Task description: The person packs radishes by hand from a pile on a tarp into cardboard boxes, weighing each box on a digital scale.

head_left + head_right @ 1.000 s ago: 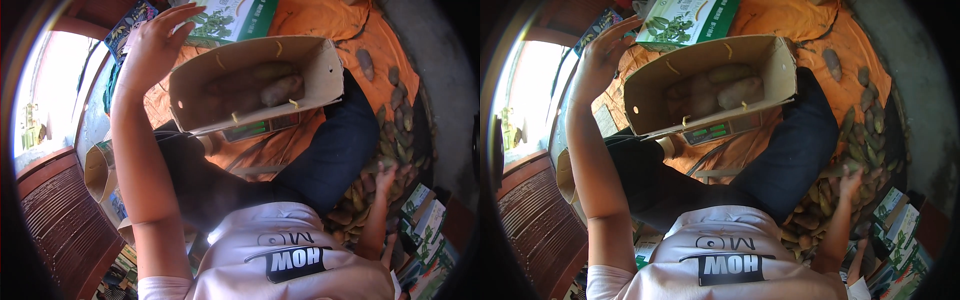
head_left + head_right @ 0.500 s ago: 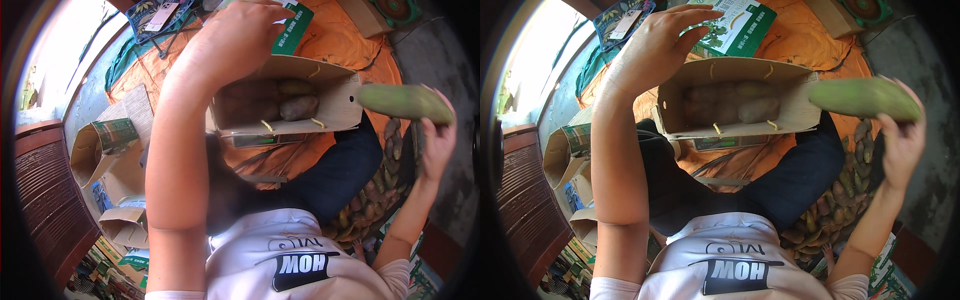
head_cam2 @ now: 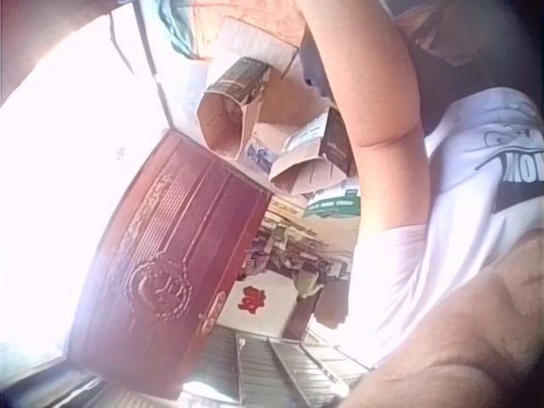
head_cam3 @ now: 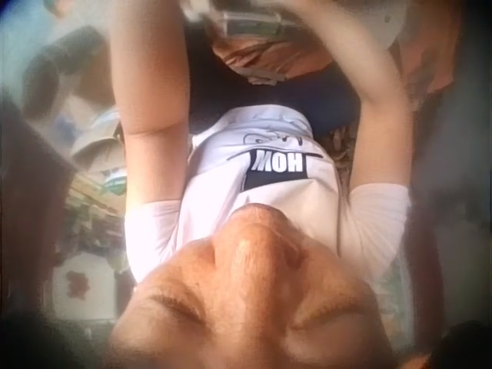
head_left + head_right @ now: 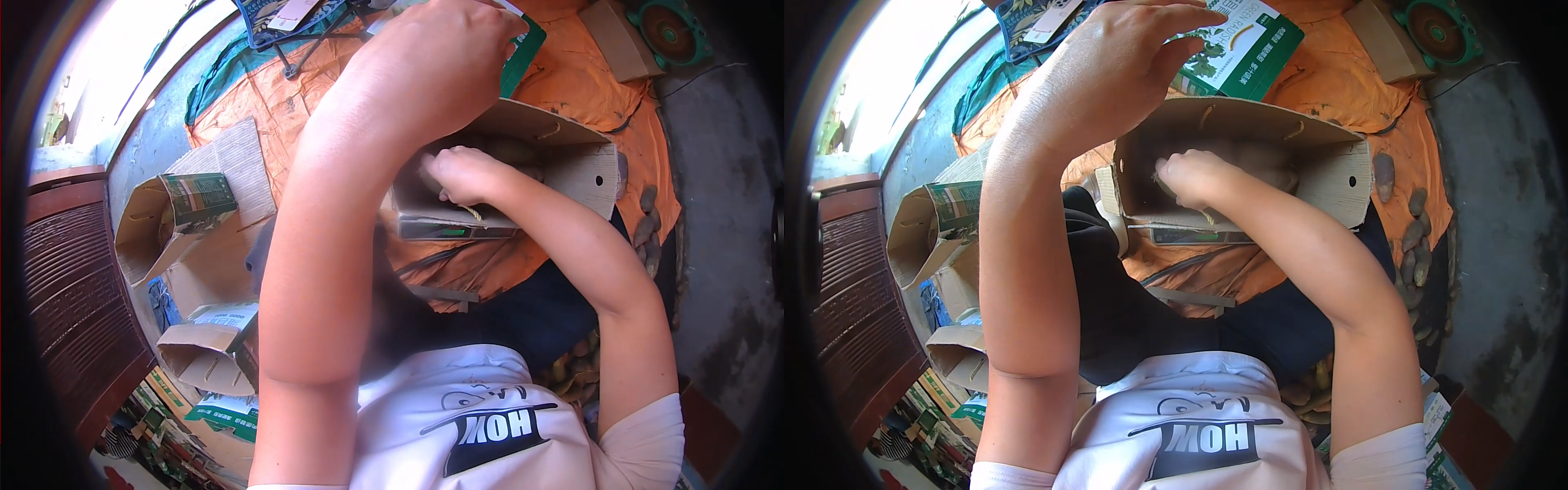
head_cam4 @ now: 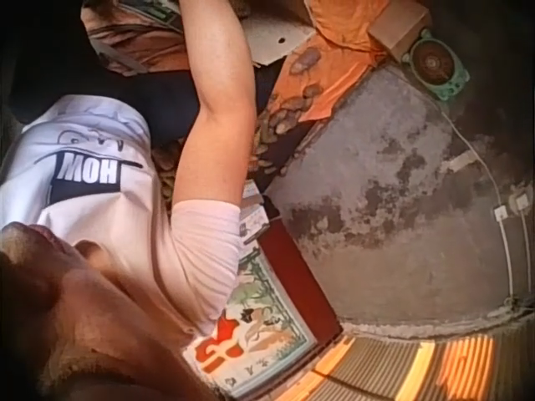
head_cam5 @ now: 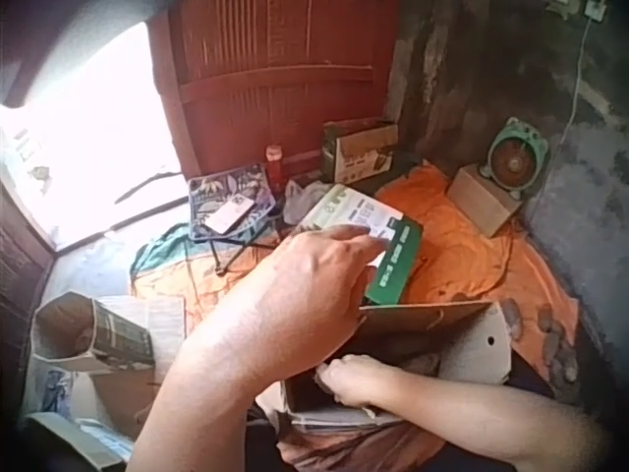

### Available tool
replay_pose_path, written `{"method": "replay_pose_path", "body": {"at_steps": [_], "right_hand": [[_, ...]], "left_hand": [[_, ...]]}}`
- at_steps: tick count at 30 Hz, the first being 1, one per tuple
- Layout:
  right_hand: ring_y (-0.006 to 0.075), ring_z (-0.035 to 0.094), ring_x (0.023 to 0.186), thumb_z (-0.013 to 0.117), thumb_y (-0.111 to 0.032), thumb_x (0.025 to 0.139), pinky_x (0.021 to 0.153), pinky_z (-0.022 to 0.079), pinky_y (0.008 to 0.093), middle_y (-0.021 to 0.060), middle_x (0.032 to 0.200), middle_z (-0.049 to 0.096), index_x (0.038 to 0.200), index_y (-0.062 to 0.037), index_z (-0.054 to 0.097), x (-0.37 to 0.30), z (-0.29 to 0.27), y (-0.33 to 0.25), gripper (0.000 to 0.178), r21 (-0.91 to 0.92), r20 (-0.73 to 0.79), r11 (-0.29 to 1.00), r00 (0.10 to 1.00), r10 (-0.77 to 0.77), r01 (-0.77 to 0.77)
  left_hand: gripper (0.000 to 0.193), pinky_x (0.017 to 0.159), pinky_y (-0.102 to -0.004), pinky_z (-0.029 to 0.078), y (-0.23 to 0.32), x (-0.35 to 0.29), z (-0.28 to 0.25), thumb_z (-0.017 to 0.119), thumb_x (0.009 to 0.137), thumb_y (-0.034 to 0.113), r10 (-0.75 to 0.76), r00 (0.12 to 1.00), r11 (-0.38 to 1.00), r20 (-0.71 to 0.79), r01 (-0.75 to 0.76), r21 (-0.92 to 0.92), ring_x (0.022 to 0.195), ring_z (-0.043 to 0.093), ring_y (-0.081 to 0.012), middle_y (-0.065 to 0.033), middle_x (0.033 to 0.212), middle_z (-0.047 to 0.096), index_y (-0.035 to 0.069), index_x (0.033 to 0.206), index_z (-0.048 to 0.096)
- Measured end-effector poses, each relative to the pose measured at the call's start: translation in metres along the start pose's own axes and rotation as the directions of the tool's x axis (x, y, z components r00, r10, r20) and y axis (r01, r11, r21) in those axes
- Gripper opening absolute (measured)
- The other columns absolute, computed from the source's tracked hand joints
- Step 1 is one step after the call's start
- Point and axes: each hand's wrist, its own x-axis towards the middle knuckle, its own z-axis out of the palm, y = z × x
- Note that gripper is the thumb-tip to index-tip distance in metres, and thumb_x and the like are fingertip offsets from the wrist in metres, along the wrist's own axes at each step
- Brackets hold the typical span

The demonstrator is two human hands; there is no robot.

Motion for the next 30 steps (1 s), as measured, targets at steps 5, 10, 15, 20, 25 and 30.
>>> {"method": "replay_pose_path", "body": {"at_steps": [5, 10, 15, 20, 25, 30], "right_hand": [[0.0336, 0.067, 0.119, 0.064, -0.005, 0.089, 0.095, 0.058, 0.0448, 0.0172, 0.127, 0.07, 0.13, -0.0039, 0.062, 0.023, 0.016, -0.011, 0.041, -0.079, 0.113, 0.997, 0.993, 0.021, -0.012], [0.0355, 0.067, 0.113, 0.067, -0.011, 0.092, 0.091, 0.056, 0.0492, 0.015, 0.112, 0.07, 0.123, -0.0038, 0.061, -0.018, 0.014, 0.022, 0.032, 0.062, -0.246, 0.998, 0.969, -0.003, 0.018], [0.0347, 0.07, 0.111, 0.068, -0.012, 0.094, 0.097, 0.055, 0.0418, 0.0175, 0.121, 0.071, 0.13, -0.0048, 0.064, -0.141, -0.003, 0.075, 0.037, 0.378, -0.735, 0.902, 0.66, 0.154, 0.21], [0.0193, 0.067, 0.116, 0.058, -0.006, 0.105, 0.101, 0.052, 0.0306, 0.0154, 0.128, 0.069, 0.137, 0.0046, 0.058, -0.275, 0.048, 0.137, 0.034, 0.617, -0.785, 0.775, 0.164, 0.597, 0.135], [0.0187, 0.071, 0.103, 0.056, -0.007, 0.106, 0.094, 0.054, 0.0291, 0.0149, 0.12, 0.071, 0.133, 0.0053, 0.059, -0.377, 0.214, 0.209, 0.03, 0.784, -0.616, 0.621, -0.137, 0.776, -0.008], [0.0179, 0.065, 0.111, 0.048, 0.006, 0.103, 0.099, 0.052, 0.0323, 0.0119, 0.124, 0.069, 0.137, 0.0017, 0.058, -0.322, 0.406, 0.179, 0.035, 0.996, -0.085, 0.085, -0.035, 0.996, -0.006]], "left_hand": [[0.03, 0.096, -0.0426, 0.056, 0.019, -0.001, -0.013, 0.056, 0.096, 0.003, -0.072, 0.994, 0.997, 0.078, 0.072, 0.0, 0.107, 0.071, -0.0378, -0.026, 0.12, 0.07, -0.008, 0.122, 0.066], [0.029, 0.097, -0.0426, 0.056, 0.005, 0.002, 0.004, 0.056, 0.097, 0.004, -0.09, 0.994, 0.996, 0.059, 0.088, 0.027, 0.109, 0.07, -0.038, -0.0245, 0.123, 0.07, -0.007, 0.122, 0.067], [0.032, 0.103, -0.0391, 0.053, 0.033, 0.006, 0.001, 0.058, 0.098, 0.006, -0.138, 0.982, 0.987, 0.126, 0.126, 0.1, 0.119, 0.066, -0.0349, -0.0238, 0.13, 0.067, -0.002, 0.128, 0.067], [0.032, 0.105, -0.0474, 0.044, -0.009, -0.001, 0.036, 0.059, 0.105, 0.025, 0.04, 0.997, 0.922, 0.067, -0.062, 0.382, 0.11, 0.064, -0.0365, -0.0132, 0.128, 0.07, 0.022, 0.136, 0.067], [0.034, 0.097, -0.0428, 0.05, -0.024, 0.003, 0.055, 0.06, 0.105, 0.023, 0.051, 0.988, 0.933, 0.145, -0.099, 0.345, 0.111, 0.067, -0.0361, -0.0152, 0.128, 0.071, 0.018, 0.138, 0.066], [0.037, 0.105, -0.0408, 0.049, -0.009, 0.01, 0.062, 0.059, 0.106, 0.022, -0.102, 0.945, 0.932, 0.311, -0.019, 0.362, 0.124, 0.065, -0.0334, -0.0151, 0.135, 0.068, 0.017, 0.142, 0.062]]}}
